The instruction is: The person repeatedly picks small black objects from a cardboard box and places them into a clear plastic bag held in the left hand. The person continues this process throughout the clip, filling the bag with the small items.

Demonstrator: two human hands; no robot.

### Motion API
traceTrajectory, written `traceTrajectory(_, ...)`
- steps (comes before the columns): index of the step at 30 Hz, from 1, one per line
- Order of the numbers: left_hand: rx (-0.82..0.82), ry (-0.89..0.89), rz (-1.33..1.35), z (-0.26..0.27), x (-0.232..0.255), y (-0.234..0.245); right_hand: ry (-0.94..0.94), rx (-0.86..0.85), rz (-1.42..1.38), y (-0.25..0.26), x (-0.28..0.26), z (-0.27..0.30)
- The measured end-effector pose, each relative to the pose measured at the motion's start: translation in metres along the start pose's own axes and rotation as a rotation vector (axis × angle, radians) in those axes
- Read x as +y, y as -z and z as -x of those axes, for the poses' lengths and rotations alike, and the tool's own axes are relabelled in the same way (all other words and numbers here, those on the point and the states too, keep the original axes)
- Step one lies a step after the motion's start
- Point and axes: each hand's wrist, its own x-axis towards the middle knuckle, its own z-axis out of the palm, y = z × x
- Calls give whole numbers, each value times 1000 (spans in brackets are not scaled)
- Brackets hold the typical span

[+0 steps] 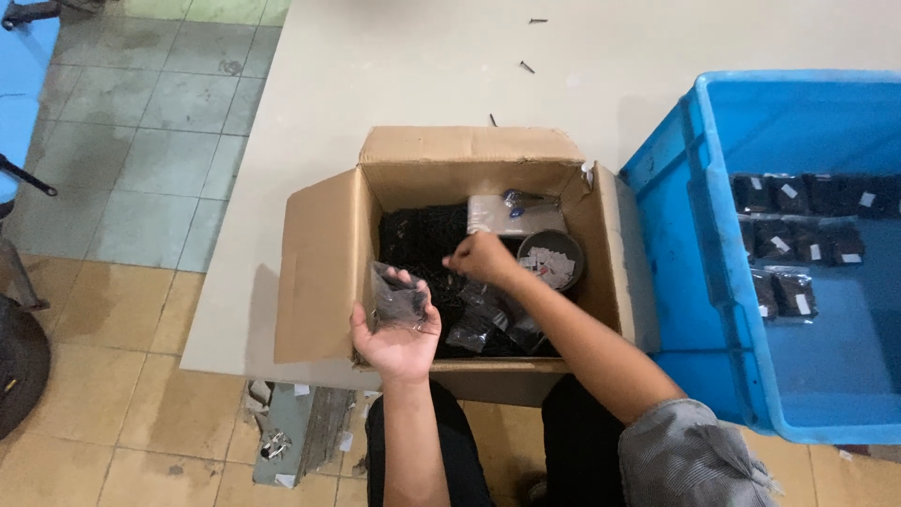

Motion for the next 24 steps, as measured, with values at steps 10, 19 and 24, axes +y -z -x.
traceTrajectory(10, 26, -11, -15, -1, -4, -3, -208, 129, 452, -25, 26, -28)
traceTrajectory(19, 59, -31, -46, -2, -6, -8, -278, 169, 263, -22, 20, -14)
traceTrajectory(24, 107, -48, -67, -2, -5, -7, -162, 233, 180, -11, 28, -27)
